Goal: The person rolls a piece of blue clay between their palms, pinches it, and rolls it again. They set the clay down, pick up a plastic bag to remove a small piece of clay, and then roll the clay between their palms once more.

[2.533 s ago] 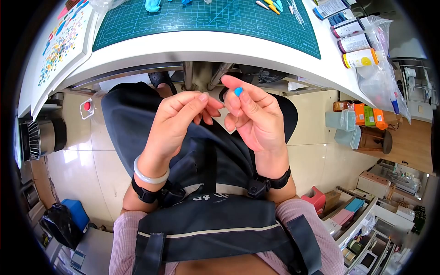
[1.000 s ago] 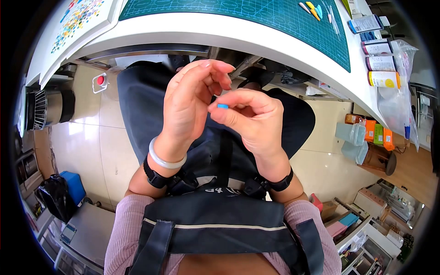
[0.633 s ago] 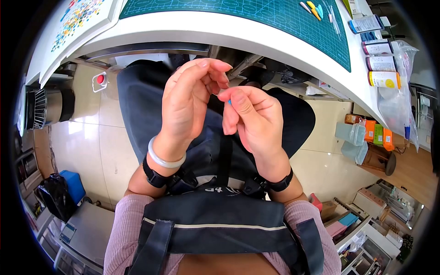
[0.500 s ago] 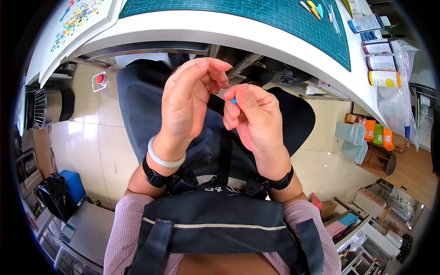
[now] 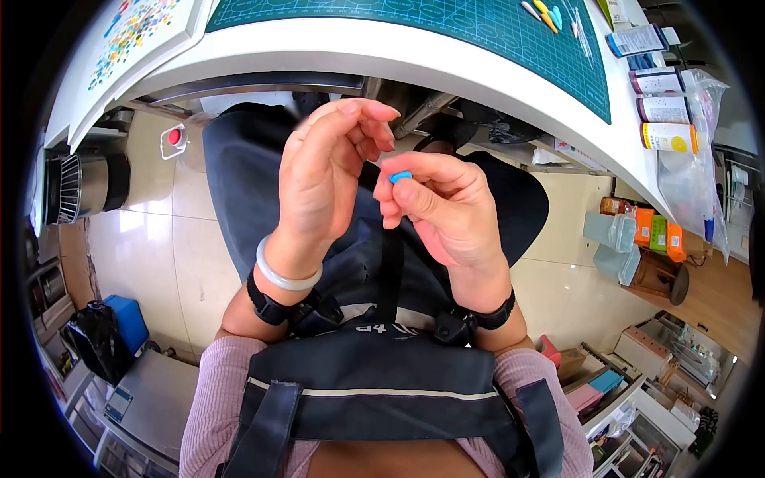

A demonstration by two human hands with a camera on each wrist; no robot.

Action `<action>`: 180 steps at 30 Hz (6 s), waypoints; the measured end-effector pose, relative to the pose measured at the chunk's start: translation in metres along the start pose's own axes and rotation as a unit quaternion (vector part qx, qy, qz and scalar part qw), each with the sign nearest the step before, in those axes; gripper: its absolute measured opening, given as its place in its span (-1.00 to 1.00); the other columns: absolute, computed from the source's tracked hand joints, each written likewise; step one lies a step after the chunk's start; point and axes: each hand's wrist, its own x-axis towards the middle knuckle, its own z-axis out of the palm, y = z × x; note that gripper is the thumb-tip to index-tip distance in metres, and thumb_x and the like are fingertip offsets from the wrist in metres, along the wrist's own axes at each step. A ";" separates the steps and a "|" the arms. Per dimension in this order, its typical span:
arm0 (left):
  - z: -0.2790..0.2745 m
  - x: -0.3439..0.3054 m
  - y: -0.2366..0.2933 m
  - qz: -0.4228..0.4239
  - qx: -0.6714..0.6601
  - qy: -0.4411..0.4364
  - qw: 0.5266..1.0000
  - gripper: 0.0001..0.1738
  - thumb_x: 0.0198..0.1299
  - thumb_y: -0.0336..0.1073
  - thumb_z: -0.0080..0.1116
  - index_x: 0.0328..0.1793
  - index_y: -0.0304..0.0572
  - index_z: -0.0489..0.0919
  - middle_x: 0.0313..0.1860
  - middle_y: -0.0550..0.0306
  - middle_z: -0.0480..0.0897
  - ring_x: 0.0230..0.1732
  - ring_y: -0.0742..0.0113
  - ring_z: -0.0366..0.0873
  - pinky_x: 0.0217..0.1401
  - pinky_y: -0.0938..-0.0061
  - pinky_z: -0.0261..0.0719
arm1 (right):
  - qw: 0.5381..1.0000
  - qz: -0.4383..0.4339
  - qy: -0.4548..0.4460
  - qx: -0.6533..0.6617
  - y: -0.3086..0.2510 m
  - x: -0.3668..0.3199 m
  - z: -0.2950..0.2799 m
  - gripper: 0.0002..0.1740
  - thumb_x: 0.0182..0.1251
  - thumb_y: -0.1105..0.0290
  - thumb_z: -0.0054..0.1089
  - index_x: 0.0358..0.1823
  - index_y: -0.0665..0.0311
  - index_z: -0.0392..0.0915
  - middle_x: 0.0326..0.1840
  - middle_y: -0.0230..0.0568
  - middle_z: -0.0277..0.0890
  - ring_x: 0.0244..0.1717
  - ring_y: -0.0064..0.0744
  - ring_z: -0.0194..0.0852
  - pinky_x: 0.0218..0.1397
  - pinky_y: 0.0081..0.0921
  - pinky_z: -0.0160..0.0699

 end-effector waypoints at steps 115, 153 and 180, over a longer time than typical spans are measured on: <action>0.038 0.037 0.016 -0.034 -0.372 -0.085 0.924 -0.44 0.40 0.03 -0.42 0.27 -0.27 0.26 0.28 -0.24 0.30 0.35 -0.09 0.20 0.36 0.14 0.22 | 0.625 -0.277 -0.041 -0.729 -0.018 0.032 0.037 -0.07 0.13 -0.26 -0.16 0.17 0.56 0.28 0.35 0.16 0.13 0.39 0.04 0.03 0.37 0.10 -0.21; 0.043 0.011 0.016 -0.011 -0.266 -0.148 0.953 -0.22 0.33 0.15 -0.54 0.50 -0.24 -0.18 0.53 -0.08 -0.19 0.54 0.14 -0.29 0.53 0.19 -0.23 | 0.645 -0.280 -0.051 -0.710 -0.019 0.033 0.036 0.12 0.12 -0.48 -0.49 0.31 0.49 0.15 0.43 0.15 -0.03 0.47 0.03 -0.15 0.42 0.15 -0.44; 0.046 0.006 0.004 -0.026 -0.281 -0.064 0.957 -0.23 0.33 0.17 -0.70 0.44 -0.25 0.08 0.44 -0.13 0.11 0.48 0.07 -0.03 0.49 0.32 -0.18 | 0.624 -0.252 -0.052 -0.738 0.002 0.009 0.033 0.05 0.10 -0.41 -0.29 0.29 0.46 0.19 0.43 0.08 0.01 0.48 0.02 -0.17 0.33 0.30 -0.39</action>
